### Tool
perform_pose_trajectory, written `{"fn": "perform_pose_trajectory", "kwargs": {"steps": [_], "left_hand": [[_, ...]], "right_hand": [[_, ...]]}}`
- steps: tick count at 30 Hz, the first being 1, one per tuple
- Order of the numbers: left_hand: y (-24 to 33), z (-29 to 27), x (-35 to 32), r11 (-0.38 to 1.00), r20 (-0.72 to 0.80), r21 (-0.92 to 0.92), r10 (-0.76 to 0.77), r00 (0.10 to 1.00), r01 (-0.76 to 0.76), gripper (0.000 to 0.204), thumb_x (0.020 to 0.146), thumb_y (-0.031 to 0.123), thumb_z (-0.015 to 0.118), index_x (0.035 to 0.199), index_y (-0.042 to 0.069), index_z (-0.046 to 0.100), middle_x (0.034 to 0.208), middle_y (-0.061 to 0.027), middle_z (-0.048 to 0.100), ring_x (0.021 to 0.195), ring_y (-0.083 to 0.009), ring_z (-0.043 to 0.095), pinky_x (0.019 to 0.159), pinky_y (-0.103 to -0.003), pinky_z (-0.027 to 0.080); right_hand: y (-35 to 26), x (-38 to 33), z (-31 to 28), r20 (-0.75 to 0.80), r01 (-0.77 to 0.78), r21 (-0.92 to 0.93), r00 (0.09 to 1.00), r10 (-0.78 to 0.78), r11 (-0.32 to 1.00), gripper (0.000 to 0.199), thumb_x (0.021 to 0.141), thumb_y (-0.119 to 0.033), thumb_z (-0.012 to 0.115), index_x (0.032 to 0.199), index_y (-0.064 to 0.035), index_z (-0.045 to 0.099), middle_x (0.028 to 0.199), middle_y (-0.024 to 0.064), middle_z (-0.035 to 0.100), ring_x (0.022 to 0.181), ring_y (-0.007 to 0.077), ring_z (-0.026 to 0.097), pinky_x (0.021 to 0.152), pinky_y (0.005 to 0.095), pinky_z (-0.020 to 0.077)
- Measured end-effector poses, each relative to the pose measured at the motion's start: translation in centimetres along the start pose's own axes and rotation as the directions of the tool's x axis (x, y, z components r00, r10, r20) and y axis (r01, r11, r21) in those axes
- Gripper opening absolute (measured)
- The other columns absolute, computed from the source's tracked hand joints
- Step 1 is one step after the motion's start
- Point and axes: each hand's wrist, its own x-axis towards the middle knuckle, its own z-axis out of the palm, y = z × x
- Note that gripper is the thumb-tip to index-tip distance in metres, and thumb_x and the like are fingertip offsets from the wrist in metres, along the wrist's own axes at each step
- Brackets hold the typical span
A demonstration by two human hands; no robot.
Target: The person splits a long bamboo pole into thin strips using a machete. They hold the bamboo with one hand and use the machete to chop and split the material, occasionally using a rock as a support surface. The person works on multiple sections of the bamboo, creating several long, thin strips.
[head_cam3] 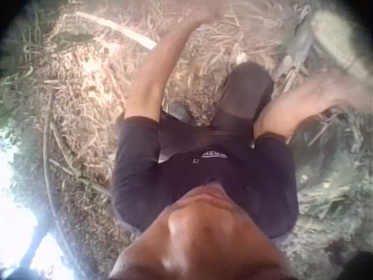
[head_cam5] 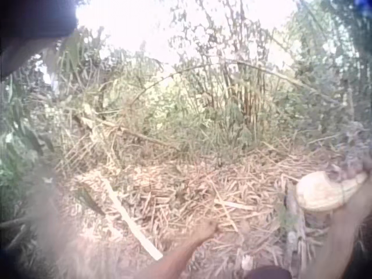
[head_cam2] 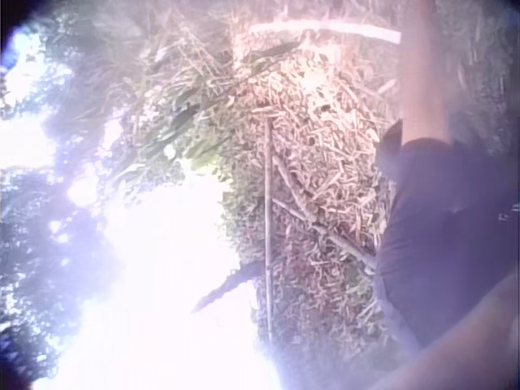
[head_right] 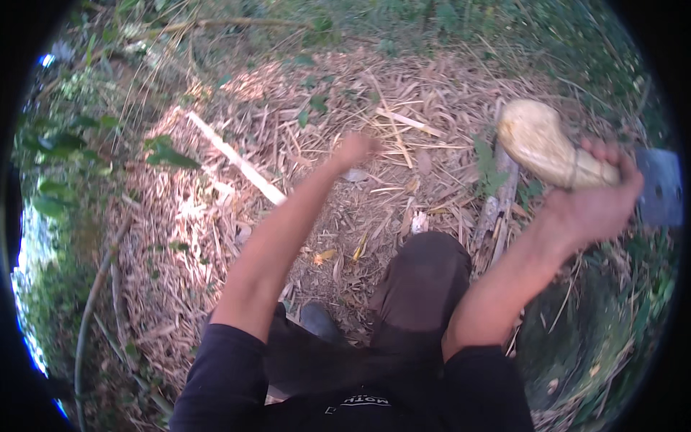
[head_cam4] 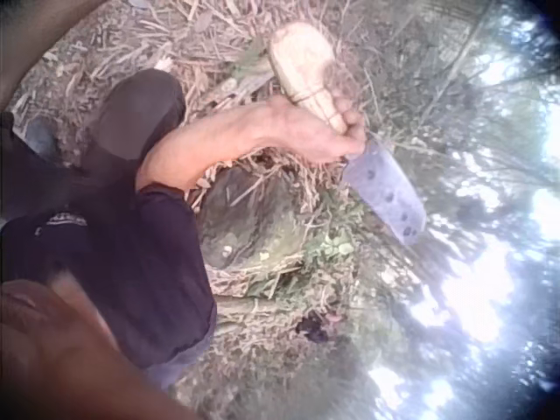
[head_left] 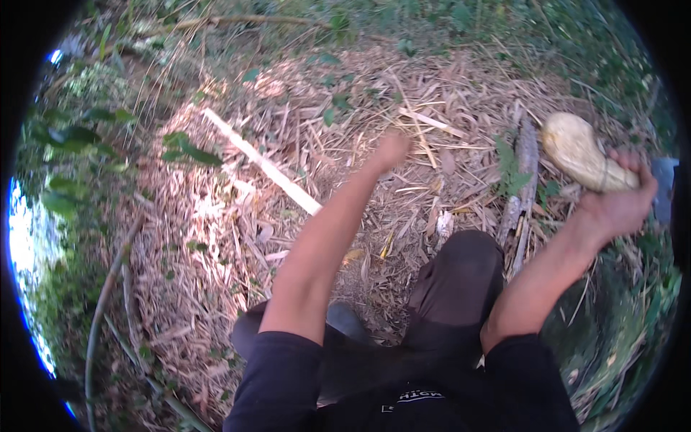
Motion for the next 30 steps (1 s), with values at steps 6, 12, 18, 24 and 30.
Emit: {"fn": "perform_pose_trajectory", "kwargs": {"steps": [6, 12, 18, 24, 30], "left_hand": [[-22.7, 15.0, -12.8, 0.802, -0.282, -0.338, -0.586, 0.760, 0.493, 0.034, 0.089, 0.034, 0.059, 0.090, 0.002, 0.072, 0.089, -0.0226, 0.071, 0.088, -0.0402, 0.069, 0.080, -0.048, 0.053], [-24.3, 10.8, -12.4, 0.643, -0.468, -0.495, -0.764, 0.443, 0.585, 0.030, 0.084, 0.030, 0.064, 0.093, 0.003, 0.073, 0.089, -0.0240, 0.071, 0.089, -0.0427, 0.069, 0.084, -0.050, 0.053], [-27.1, 10.7, -7.2, 0.463, -0.278, -0.625, -0.884, 0.376, 0.628, 0.043, 0.078, 0.037, 0.070, 0.096, -0.002, 0.073, 0.091, -0.0246, 0.072, 0.090, -0.0414, 0.070, 0.086, -0.049, 0.053], [-30.9, 11.6, -6.4, 0.428, -0.235, -0.684, -0.896, 0.378, 0.590, 0.042, 0.074, 0.038, 0.076, 0.094, 0.001, 0.076, 0.094, -0.0217, 0.074, 0.092, -0.0368, 0.071, 0.087, -0.045, 0.054], [-27.5, 10.3, -6.2, 0.352, -0.177, -0.797, -0.913, 0.367, 0.492, 0.042, 0.072, 0.037, 0.080, 0.099, 0.005, 0.077, 0.096, -0.0181, 0.074, 0.094, -0.0352, 0.071, 0.089, -0.044, 0.054]], "right_hand": [[4.4, -6.1, 2.4, 0.276, -0.245, -0.068, 0.927, 0.254, 0.967, 0.010, 0.094, -0.012, 0.049, 0.091, -0.0031, 0.047, 0.076, 0.0055, 0.045, 0.070, 0.0180, 0.048, 0.070, 0.0360, 0.0462], [6.6, -13.5, 2.8, 0.430, -0.716, -0.351, 0.449, 0.783, 0.603, 0.017, 0.093, -0.015, 0.053, 0.104, -0.0024, 0.052, 0.077, 0.0032, 0.048, 0.062, 0.0117, 0.048, 0.055, 0.0276, 0.0453], [6.1, -17.5, 3.4, 0.358, -0.673, -0.564, 0.323, 0.876, 0.478, 0.023, 0.092, -0.017, 0.055, 0.109, -0.0021, 0.051, 0.076, 0.0031, 0.048, 0.057, 0.0114, 0.049, 0.050, 0.0257, 0.0450], [4.3, -19.1, 4.0, 0.405, -0.548, -0.578, 0.451, 0.795, 0.605, 0.025, 0.093, -0.018, 0.051, 0.112, -0.0021, 0.048, 0.074, 0.0018, 0.044, 0.057, 0.0102, 0.046, 0.052, 0.0236, 0.0423], [4.2, -20.0, 4.1, 0.384, -0.500, -0.626, 0.470, 0.795, 0.598, 0.027, 0.091, -0.019, 0.051, 0.111, -0.0018, 0.049, 0.071, 0.0019, 0.043, 0.055, 0.0103, 0.046, 0.050, 0.0239, 0.0426]]}}
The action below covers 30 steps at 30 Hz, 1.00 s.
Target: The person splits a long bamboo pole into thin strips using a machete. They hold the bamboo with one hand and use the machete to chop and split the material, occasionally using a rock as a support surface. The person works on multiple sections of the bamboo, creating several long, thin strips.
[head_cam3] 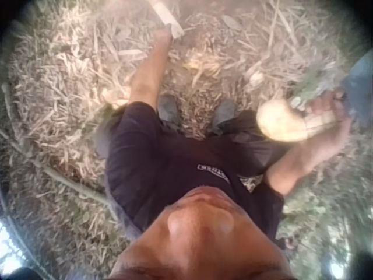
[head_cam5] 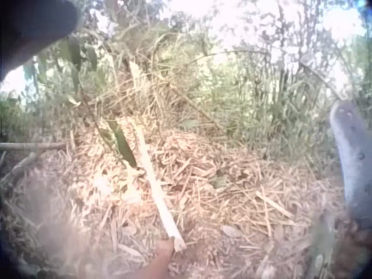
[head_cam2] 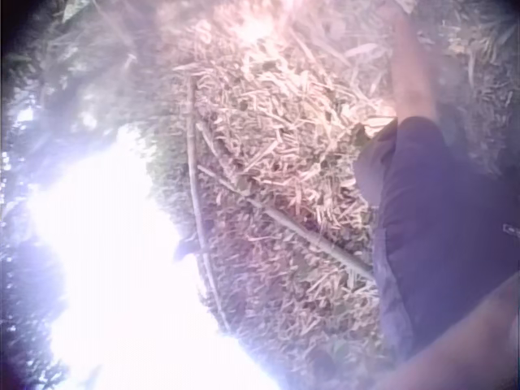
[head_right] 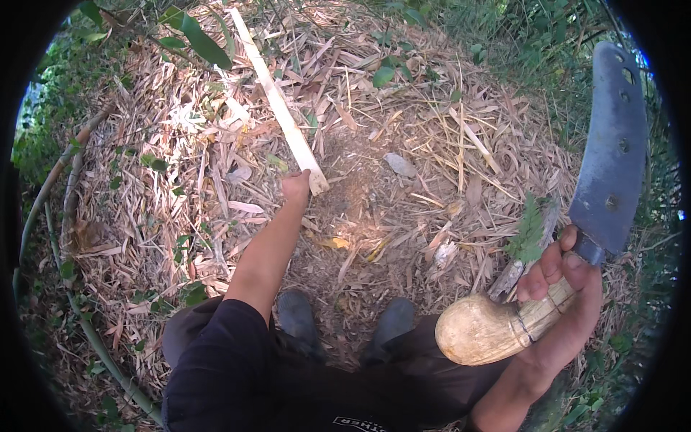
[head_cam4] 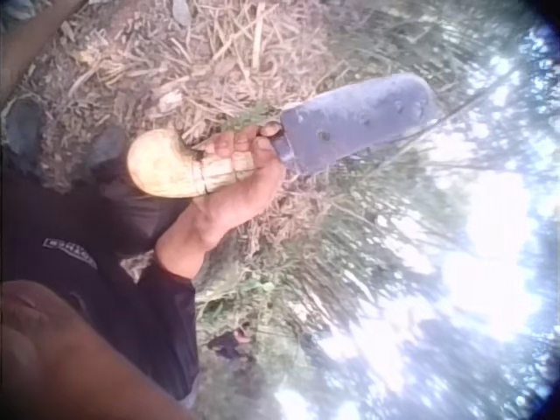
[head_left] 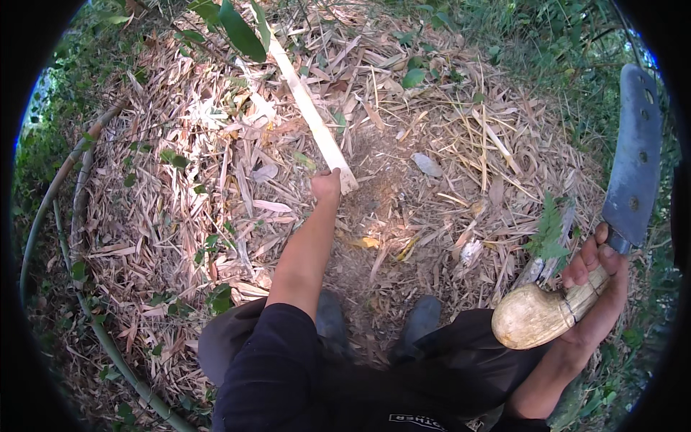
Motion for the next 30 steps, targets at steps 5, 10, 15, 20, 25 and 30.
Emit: {"fn": "perform_pose_trajectory", "kwargs": {"steps": [5, 10, 15, 20, 25, 30], "left_hand": [[2.4, -0.5, -0.9, 0.976, 0.042, 0.216, -0.007, 0.999, -0.002, 0.042, 0.074, 0.037, 0.079, 0.104, 0.007, 0.076, 0.106, -0.0190, 0.072, 0.102, -0.0349, 0.069, 0.093, -0.043, 0.053], [2.9, 0.9, -0.8, 0.960, 0.100, 0.277, 0.009, 0.995, -0.036, 0.040, 0.079, 0.034, 0.075, 0.105, 0.004, 0.074, 0.108, -0.0208, 0.071, 0.103, -0.0367, 0.068, 0.093, -0.044, 0.053], [0.8, 0.3, 0.5, 0.972, 0.091, 0.197, 0.109, 0.990, -0.125, 0.042, 0.077, 0.031, 0.076, 0.103, -0.002, 0.068, 0.106, -0.0236, 0.070, 0.098, -0.0397, 0.069, 0.089, -0.047, 0.054], [8.1, -1.3, -7.9, 0.990, 0.110, 0.092, 0.097, 0.989, -0.107, 0.037, 0.077, 0.025, 0.076, 0.102, 0.000, 0.065, 0.100, -0.0229, 0.070, 0.098, -0.0393, 0.069, 0.088, -0.047, 0.053], [8.5, -2.3, -15.7, 0.999, 0.170, 0.035, 0.027, 0.985, -0.034, 0.031, 0.080, 0.021, 0.073, 0.102, 0.003, 0.060, 0.099, -0.0185, 0.069, 0.095, -0.0385, 0.068, 0.083, -0.050, 0.051], [5.0, 1.1, -23.5, 0.993, 0.134, -0.027, 0.119, 0.984, -0.116, 0.031, 0.081, 0.022, 0.072, 0.102, 0.005, 0.057, 0.098, -0.0190, 0.067, 0.094, -0.0406, 0.067, 0.081, -0.051, 0.050]], "right_hand": [[0.0, -0.5, 0.9, -0.036, -0.022, -0.067, 0.999, 0.019, 0.998, 0.027, 0.089, -0.019, 0.052, 0.109, -0.0002, 0.052, 0.071, 0.0034, 0.045, 0.053, 0.0115, 0.046, 0.049, 0.0250, 0.0430], [-0.2, -1.1, 0.6, 0.008, 0.015, -0.118, 1.000, -0.014, 0.993, 0.028, 0.089, -0.019, 0.054, 0.108, 0.0010, 0.053, 0.071, 0.0053, 0.046, 0.053, 0.0127, 0.047, 0.049, 0.0255, 0.0419], [-0.1, -1.4, 1.3, 0.018, -0.006, -0.121, 1.000, 0.009, 0.993, 0.026, 0.090, -0.019, 0.054, 0.107, 0.0004, 0.053, 0.071, 0.0055, 0.046, 0.053, 0.0123, 0.047, 0.049, 0.0255, 0.0420], [-0.6, -1.6, 0.7, 0.049, 0.003, -0.081, 0.999, 0.001, 0.997, 0.023, 0.089, -0.015, 0.054, 0.107, 0.0000, 0.053, 0.073, 0.0053, 0.047, 0.054, 0.0119, 0.047, 0.049, 0.0255, 0.0425], [-0.3, -1.8, 1.0, 0.119, -0.022, -0.060, 0.992, 0.029, 0.998, 0.022, 0.089, -0.014, 0.054, 0.106, -0.0004, 0.054, 0.074, 0.0056, 0.048, 0.054, 0.0117, 0.048, 0.049, 0.0251, 0.0432], [-0.3, -2.1, 1.2, 0.117, 0.000, -0.077, 0.993, 0.010, 0.997, 0.021, 0.090, -0.013, 0.053, 0.106, 0.0003, 0.054, 0.074, 0.0062, 0.050, 0.055, 0.0117, 0.050, 0.049, 0.0251, 0.0440]]}}
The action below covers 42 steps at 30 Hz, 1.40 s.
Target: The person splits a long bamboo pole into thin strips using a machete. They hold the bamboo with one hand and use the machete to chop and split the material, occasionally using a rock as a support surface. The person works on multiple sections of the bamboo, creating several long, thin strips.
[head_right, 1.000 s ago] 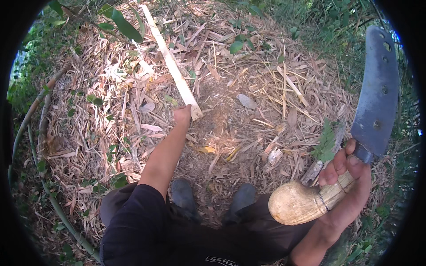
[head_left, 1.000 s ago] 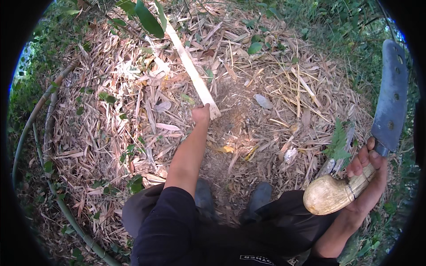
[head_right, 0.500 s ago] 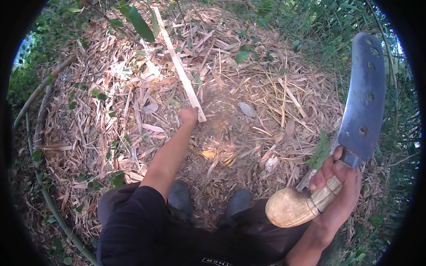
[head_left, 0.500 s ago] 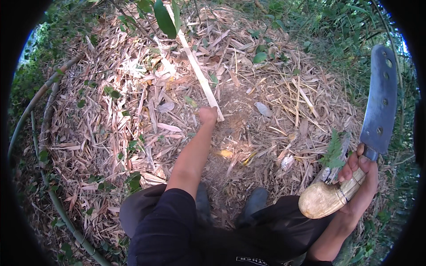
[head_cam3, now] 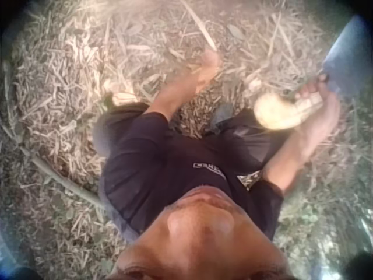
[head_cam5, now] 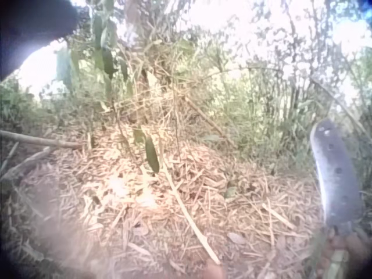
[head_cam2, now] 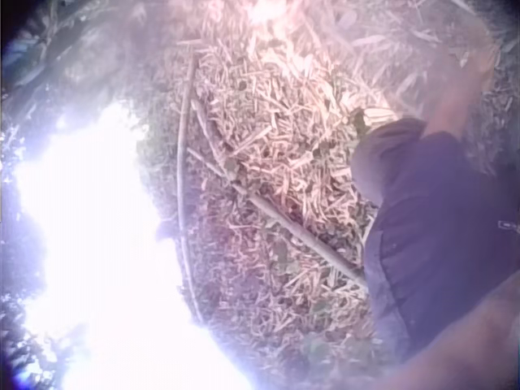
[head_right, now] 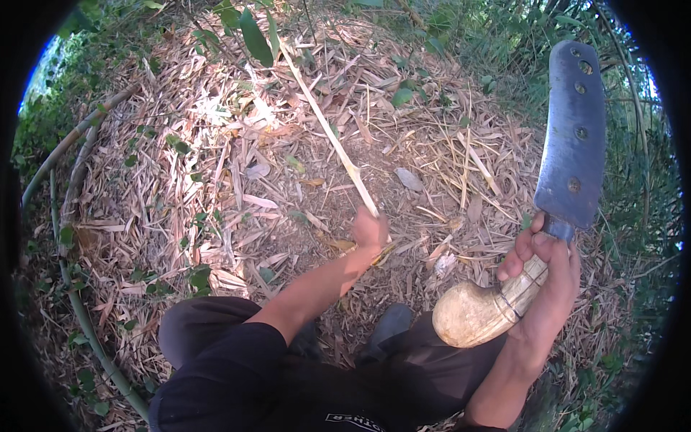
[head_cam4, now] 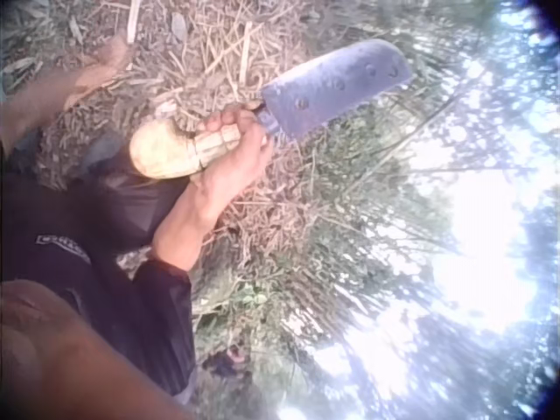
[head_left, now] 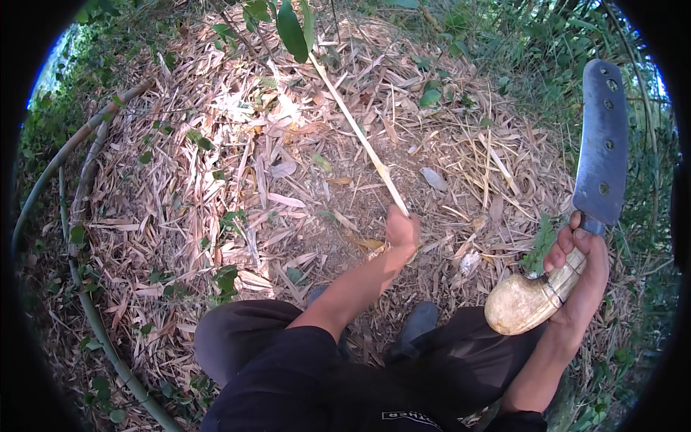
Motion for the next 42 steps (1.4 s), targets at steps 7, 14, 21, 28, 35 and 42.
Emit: {"fn": "perform_pose_trajectory", "kwargs": {"steps": [7, 14, 21, 28, 35, 42], "left_hand": [[-4.1, 4.5, -10.7, 0.960, 0.742, 0.006, 0.185, 0.644, -0.282, 0.026, 0.082, 0.030, 0.072, 0.086, 0.005, 0.068, 0.087, -0.0166, 0.071, 0.085, -0.0305, 0.071, 0.076, -0.043, 0.054], [-4.1, 5.9, -1.1, 0.917, 0.620, -0.243, 0.398, 0.676, -0.316, 0.010, 0.085, 0.015, 0.065, 0.086, 0.008, 0.072, 0.081, -0.0089, 0.072, 0.068, -0.0233, 0.068, 0.067, -0.038, 0.054], [-4.2, 4.2, 17.4, 0.906, -0.106, -0.407, 0.078, 0.991, -0.115, 0.019, 0.083, 0.017, 0.069, 0.087, 0.000, 0.064, 0.081, -0.0128, 0.068, 0.073, -0.0244, 0.064, 0.072, -0.038, 0.052], [-5.4, 4.1, 23.5, 0.864, 0.012, -0.500, -0.061, 0.998, 0.059, 0.026, 0.081, 0.018, 0.070, 0.092, -0.006, 0.066, 0.084, -0.0141, 0.068, 0.080, -0.0241, 0.065, 0.076, -0.037, 0.052], [-0.5, 1.1, 21.5, 0.922, 0.249, -0.254, -0.228, 0.941, 0.291, 0.037, 0.086, 0.028, 0.067, 0.083, -0.009, 0.067, 0.072, -0.0152, 0.066, 0.051, -0.0216, 0.063, 0.051, -0.035, 0.053], [-2.7, 3.7, 23.8, 0.883, 0.254, -0.284, -0.307, 0.917, 0.374, 0.037, 0.085, 0.029, 0.069, 0.077, -0.007, 0.069, 0.069, -0.0150, 0.069, 0.048, -0.0194, 0.062, 0.051, -0.033, 0.054]], "right_hand": [[0.3, 0.5, -0.7, 0.005, 0.033, 0.029, 0.999, -0.033, 0.999, 0.018, 0.093, -0.011, 0.051, 0.106, 0.0019, 0.054, 0.074, 0.0065, 0.050, 0.056, 0.0125, 0.051, 0.048, 0.0252, 0.0443], [0.0, 0.8, -1.8, -0.019, 0.020, 0.007, 1.000, -0.019, 1.000, 0.019, 0.093, -0.011, 0.052, 0.107, 0.0019, 0.053, 0.074, 0.0063, 0.051, 0.056, 0.0127, 0.051, 0.049, 0.0263, 0.0445], [0.1, 1.1, -3.7, -0.055, 0.037, 0.008, 0.998, -0.036, 0.999, 0.022, 0.091, -0.013, 0.053, 0.107, 0.0014, 0.053, 0.074, 0.0055, 0.049, 0.056, 0.0117, 0.050, 0.049, 0.0261, 0.0436], [0.1, 1.5, -3.7, -0.118, 0.013, -0.026, 0.993, -0.016, 1.000, 0.026, 0.089, -0.016, 0.053, 0.107, 0.0026, 0.052, 0.071, 0.0050, 0.048, 0.054, 0.0121, 0.050, 0.049, 0.0263, 0.0446], [0.0, 1.3, -3.4, -0.116, 0.027, -0.105, 0.993, -0.039, 0.994, 0.027, 0.089, -0.016, 0.052, 0.107, 0.0034, 0.052, 0.069, 0.0055, 0.045, 0.053, 0.0123, 0.048, 0.048, 0.0262, 0.0446], [0.5, 1.8, -2.5, -0.114, 0.005, -0.103, 0.993, -0.017, 0.995, 0.026, 0.088, -0.016, 0.054, 0.106, 0.0031, 0.053, 0.068, 0.0061, 0.046, 0.051, 0.0123, 0.048, 0.046, 0.0247, 0.0430]]}}
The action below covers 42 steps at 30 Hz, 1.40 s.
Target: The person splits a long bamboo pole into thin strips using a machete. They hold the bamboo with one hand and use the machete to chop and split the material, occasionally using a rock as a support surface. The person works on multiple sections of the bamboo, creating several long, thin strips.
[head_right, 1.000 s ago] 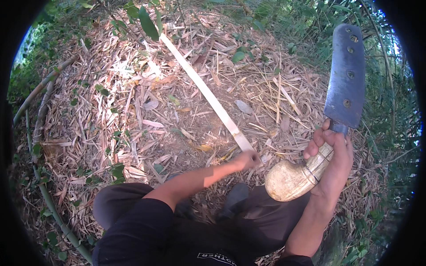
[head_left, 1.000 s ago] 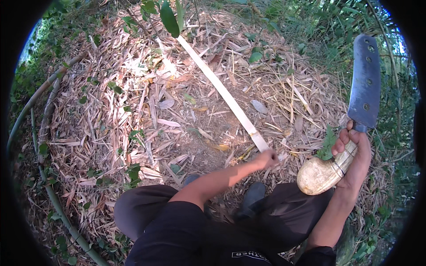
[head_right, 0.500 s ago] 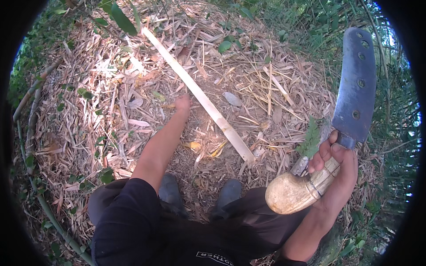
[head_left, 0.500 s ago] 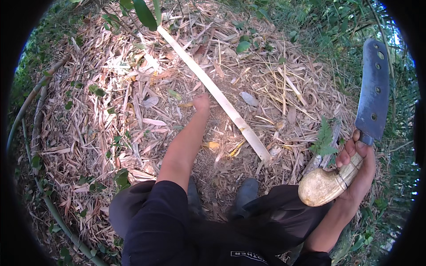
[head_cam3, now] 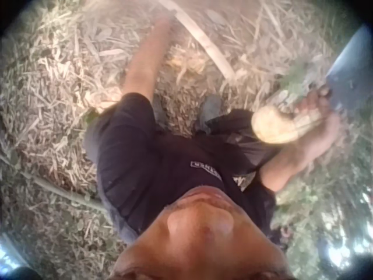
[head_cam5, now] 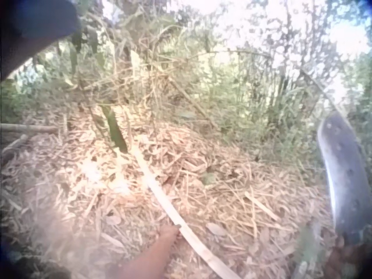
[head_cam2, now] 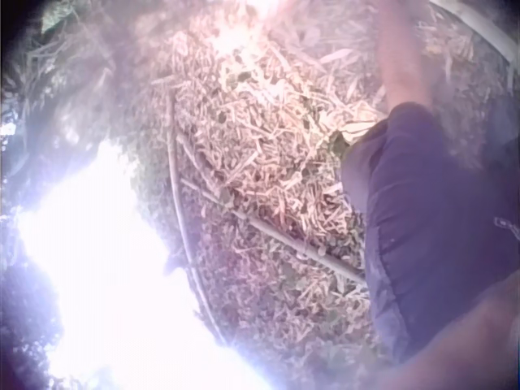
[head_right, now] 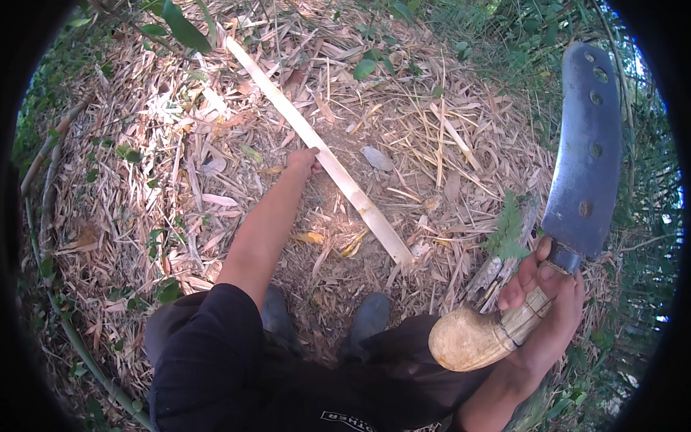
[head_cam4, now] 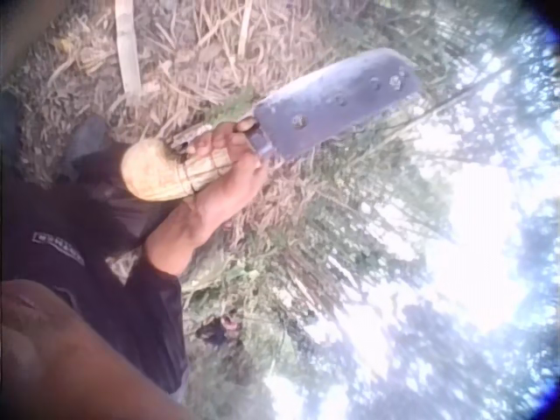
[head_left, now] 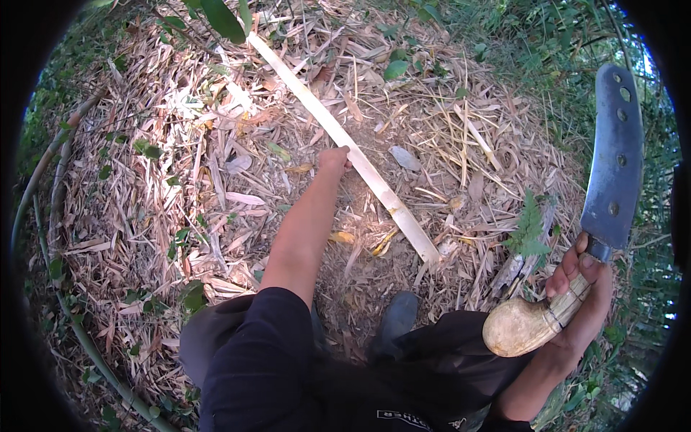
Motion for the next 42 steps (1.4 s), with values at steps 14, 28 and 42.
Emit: {"fn": "perform_pose_trajectory", "kwargs": {"steps": [14, 28, 42], "left_hand": [[1.7, -1.4, -6.2, 0.935, -0.150, 0.342, 0.156, 0.976, -0.097, 0.048, 0.074, 0.037, 0.079, 0.096, -0.005, 0.074, 0.100, -0.0220, 0.073, 0.096, -0.0331, 0.071, 0.086, -0.041, 0.055], [-2.4, 3.0, -23.4, 0.980, 0.050, 0.197, -0.014, 0.999, 0.004, 0.043, 0.082, 0.033, 0.077, 0.093, -0.008, 0.073, 0.095, -0.0260, 0.072, 0.086, -0.0366, 0.071, 0.082, -0.043, 0.052], [6.5, 2.6, -34.6, 0.792, 0.368, -0.591, 0.433, 0.823, -0.153, 0.017, 0.092, 0.009, 0.053, 0.104, 0.000, 0.061, 0.082, -0.0055, 0.058, 0.066, -0.0160, 0.054, 0.062, -0.032, 0.048]], "right_hand": [[-0.2, -0.6, 1.1, 0.007, -0.021, -0.018, 1.000, 0.022, 1.000, 0.026, 0.088, -0.015, 0.055, 0.107, 0.0033, 0.053, 0.069, 0.0068, 0.047, 0.050, 0.0126, 0.047, 0.045, 0.0254, 0.0430], [-0.8, -1.6, 1.0, 0.055, 0.003, -0.043, 0.999, -0.001, 0.999, 0.024, 0.088, -0.014, 0.054, 0.105, 0.0029, 0.055, 0.070, 0.0070, 0.049, 0.054, 0.0140, 0.048, 0.048, 0.0260, 0.0424], [-0.7, 0.6, -1.5, 0.025, 0.002, 0.193, 1.000, -0.007, 0.981, 0.017, 0.092, -0.012, 0.053, 0.105, -0.0009, 0.054, 0.075, 0.0029, 0.050, 0.058, 0.0100, 0.050, 0.051, 0.0245, 0.0451]]}}
